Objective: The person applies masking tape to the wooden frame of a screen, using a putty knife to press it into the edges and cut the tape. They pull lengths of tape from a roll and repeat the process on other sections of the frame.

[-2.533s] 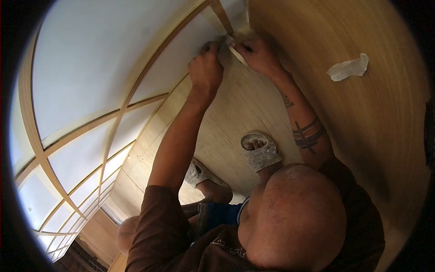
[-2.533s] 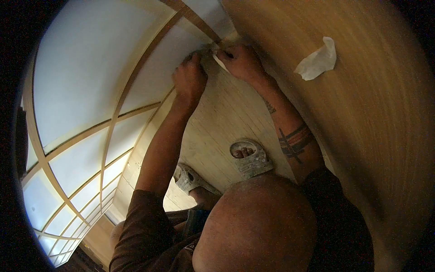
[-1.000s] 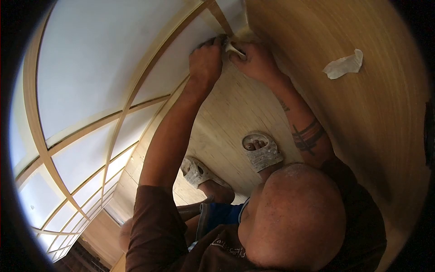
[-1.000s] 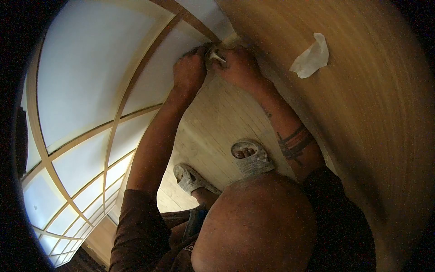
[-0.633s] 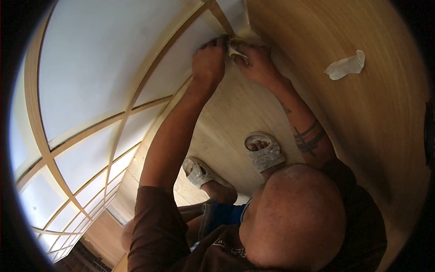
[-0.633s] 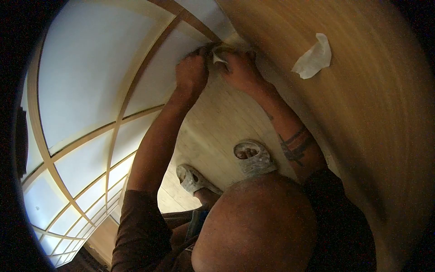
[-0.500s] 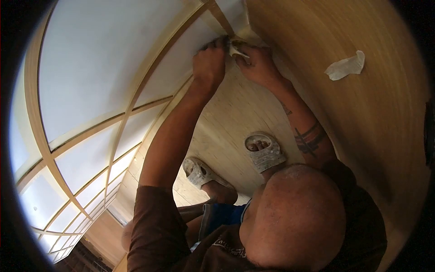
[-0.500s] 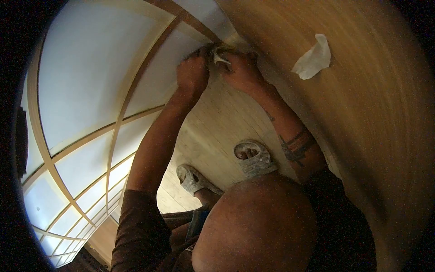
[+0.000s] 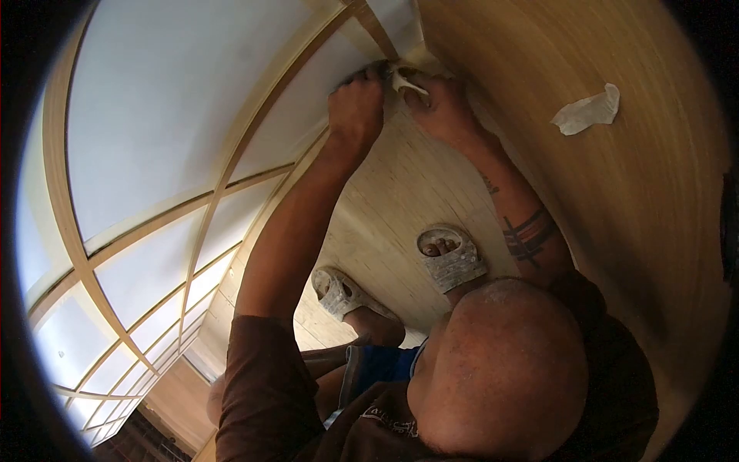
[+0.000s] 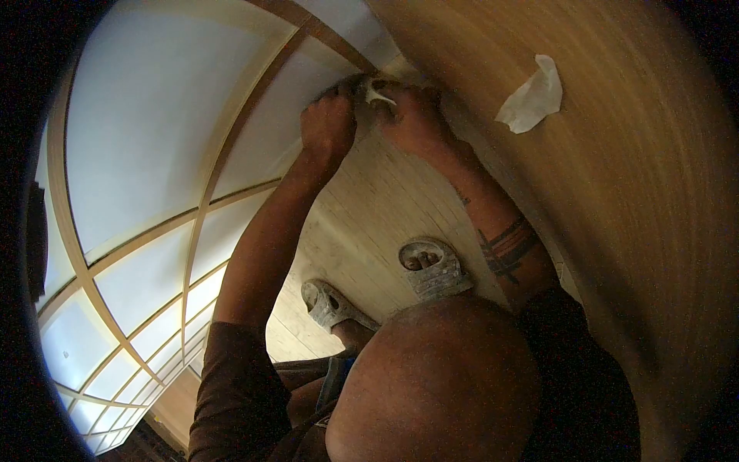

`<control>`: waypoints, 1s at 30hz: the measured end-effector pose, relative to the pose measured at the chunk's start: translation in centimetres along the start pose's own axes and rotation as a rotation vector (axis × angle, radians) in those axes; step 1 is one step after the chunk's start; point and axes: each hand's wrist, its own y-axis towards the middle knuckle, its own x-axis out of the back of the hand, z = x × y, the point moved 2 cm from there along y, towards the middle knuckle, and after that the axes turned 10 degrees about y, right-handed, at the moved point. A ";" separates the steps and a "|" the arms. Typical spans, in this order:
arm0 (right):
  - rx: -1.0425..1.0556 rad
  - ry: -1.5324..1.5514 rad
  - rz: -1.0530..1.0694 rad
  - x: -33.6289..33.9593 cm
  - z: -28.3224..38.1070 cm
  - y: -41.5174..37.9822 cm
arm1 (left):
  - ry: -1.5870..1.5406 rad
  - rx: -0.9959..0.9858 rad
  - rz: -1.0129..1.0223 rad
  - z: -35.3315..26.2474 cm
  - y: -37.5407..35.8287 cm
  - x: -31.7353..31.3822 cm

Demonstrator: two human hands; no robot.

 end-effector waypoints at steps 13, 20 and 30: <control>-0.022 0.058 0.759 -1.5 5.0 -8.5 | -0.041 -0.047 -0.124 0.3 0.3 0.5; -0.179 0.046 0.639 4.0 2.6 -10.0 | -0.106 0.059 -0.143 1.1 -6.3 2.0; -0.257 0.258 0.394 5.3 4.3 -7.3 | -0.603 0.229 0.318 7.7 -14.2 0.5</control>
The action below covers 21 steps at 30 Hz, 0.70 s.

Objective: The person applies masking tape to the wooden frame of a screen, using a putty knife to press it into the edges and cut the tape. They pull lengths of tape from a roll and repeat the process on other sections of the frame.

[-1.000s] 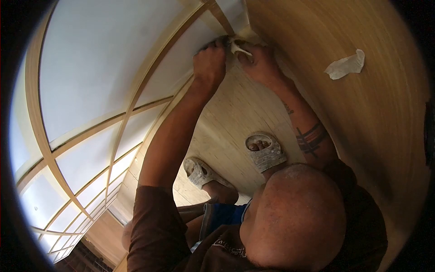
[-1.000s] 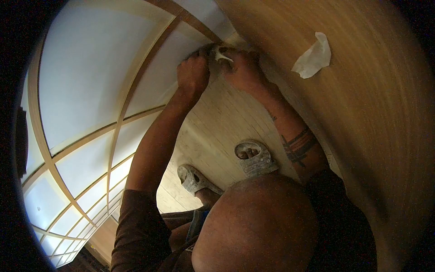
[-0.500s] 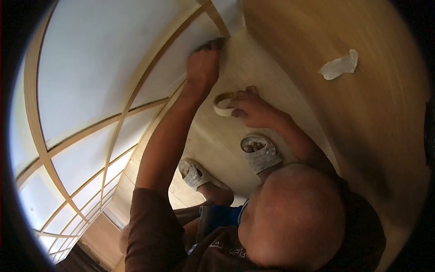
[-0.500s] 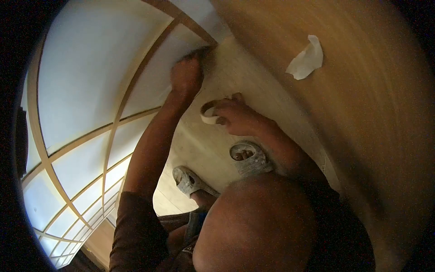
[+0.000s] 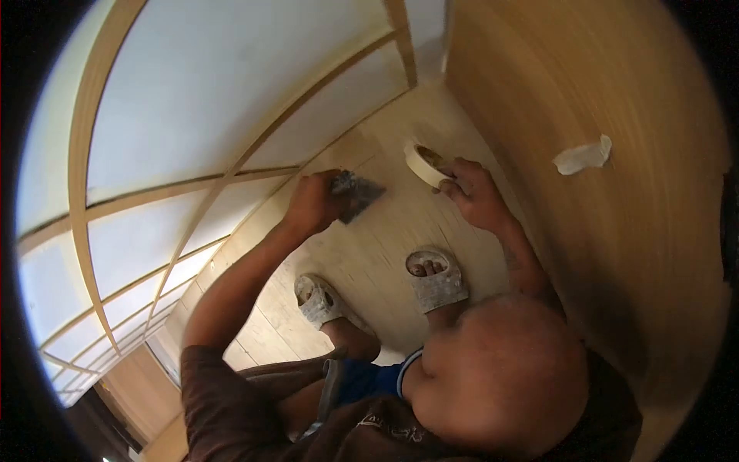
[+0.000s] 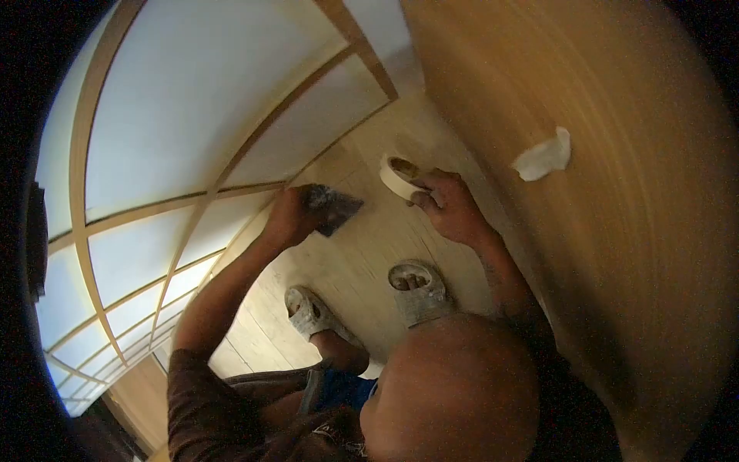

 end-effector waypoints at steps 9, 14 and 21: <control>-0.060 0.099 0.034 -2.8 -1.5 2.5 | 0.098 -0.075 0.198 5.9 -10.2 9.4; 0.056 0.067 0.115 -5.0 -0.7 4.3 | -0.025 0.142 0.207 7.9 -15.7 11.9; -0.091 -0.013 0.359 -10.5 -0.3 4.5 | -0.166 0.343 0.252 7.2 -21.8 14.3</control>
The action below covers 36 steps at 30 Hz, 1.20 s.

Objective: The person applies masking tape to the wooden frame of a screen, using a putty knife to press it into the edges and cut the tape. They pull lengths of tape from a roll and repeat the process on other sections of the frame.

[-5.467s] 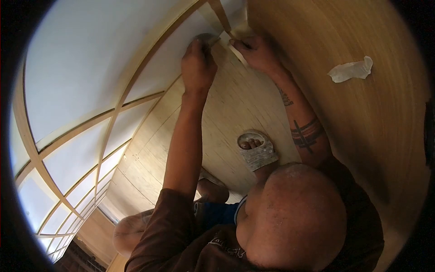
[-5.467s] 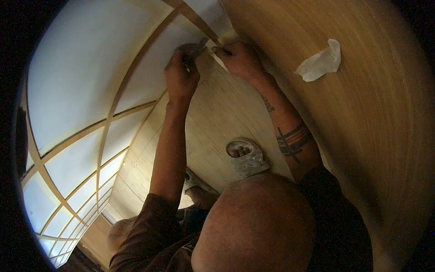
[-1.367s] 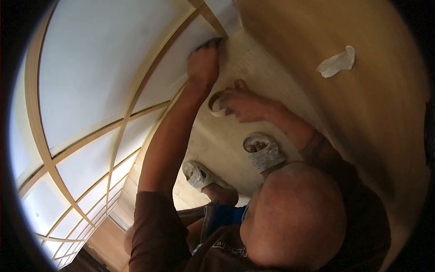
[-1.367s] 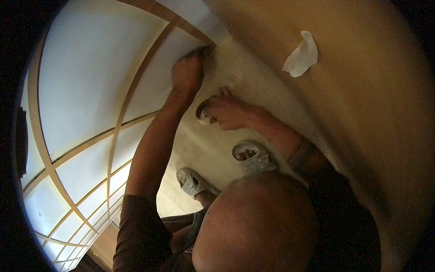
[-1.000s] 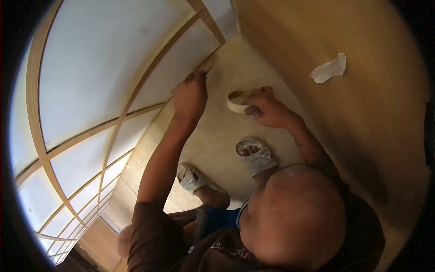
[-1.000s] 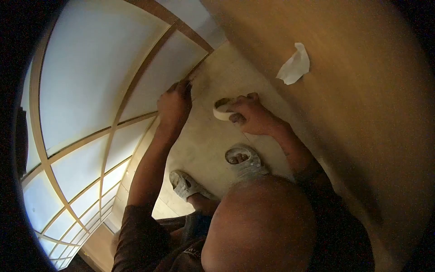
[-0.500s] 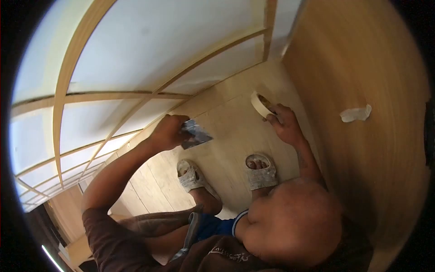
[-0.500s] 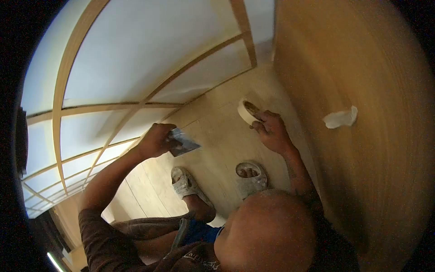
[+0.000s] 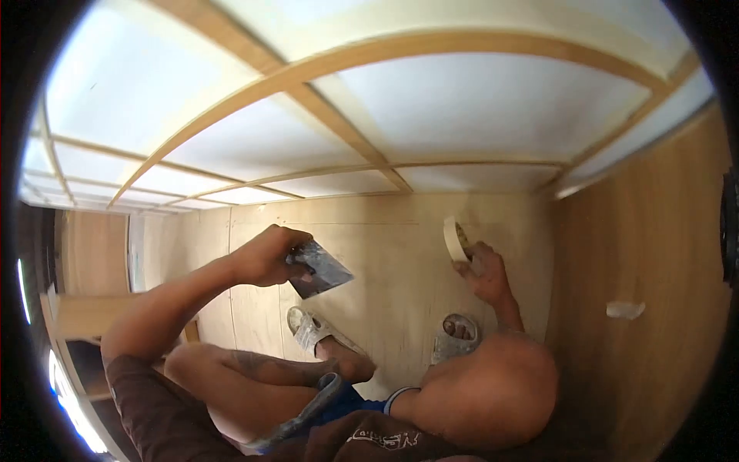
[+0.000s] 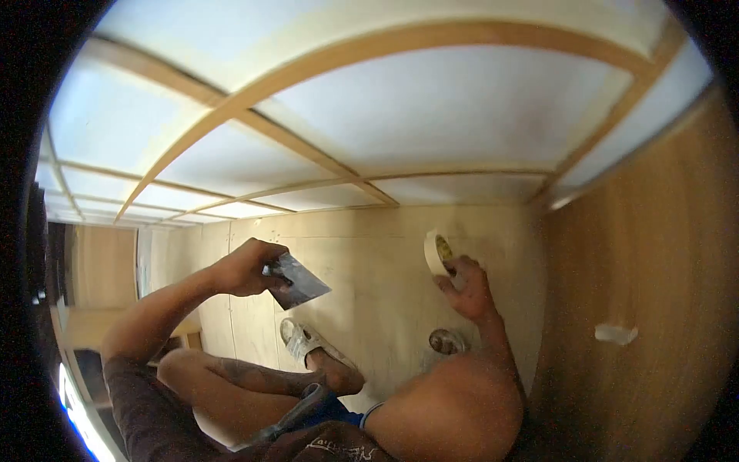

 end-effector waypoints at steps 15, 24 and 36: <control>0.312 0.097 0.208 -6.1 7.3 1.8 | -0.739 -0.320 0.086 0.9 -5.3 -1.5; 0.278 -0.047 0.389 -7.1 8.7 0.1 | -0.576 -0.241 -0.103 2.7 -5.5 -0.9; 0.579 -0.315 0.544 -9.7 34.2 1.3 | -0.556 -0.646 -0.444 0.7 -7.3 1.8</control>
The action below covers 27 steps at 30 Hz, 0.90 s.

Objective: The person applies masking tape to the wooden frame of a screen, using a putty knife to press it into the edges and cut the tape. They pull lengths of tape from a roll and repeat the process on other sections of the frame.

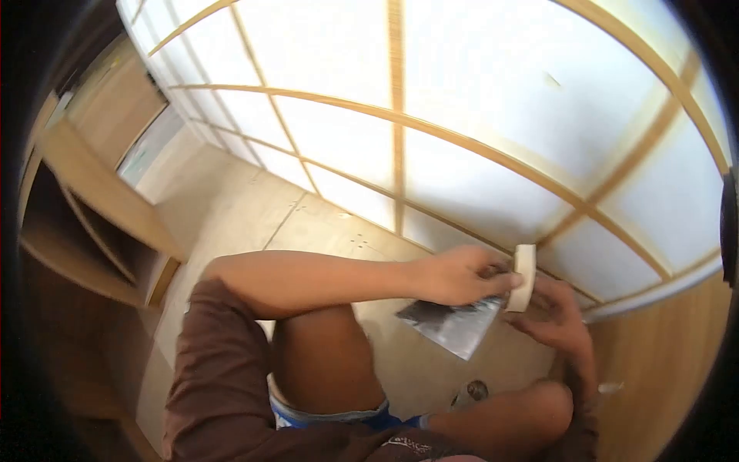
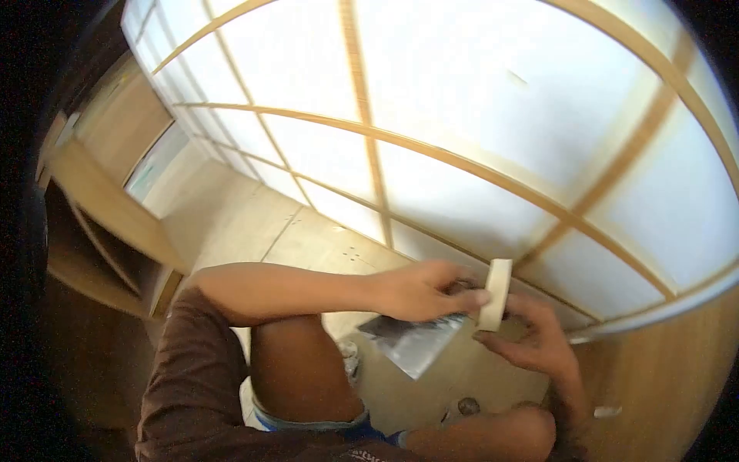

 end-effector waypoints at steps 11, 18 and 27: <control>0.115 -0.695 0.326 1.3 17.0 11.1 | -0.562 -0.255 -0.488 -1.5 -3.7 2.9; 0.188 -0.594 0.197 7.3 16.8 5.3 | 0.127 -0.234 -0.174 -3.2 -2.9 1.5; 0.580 -0.327 0.271 14.8 17.0 1.8 | 0.727 -0.135 0.351 1.1 0.0 -1.2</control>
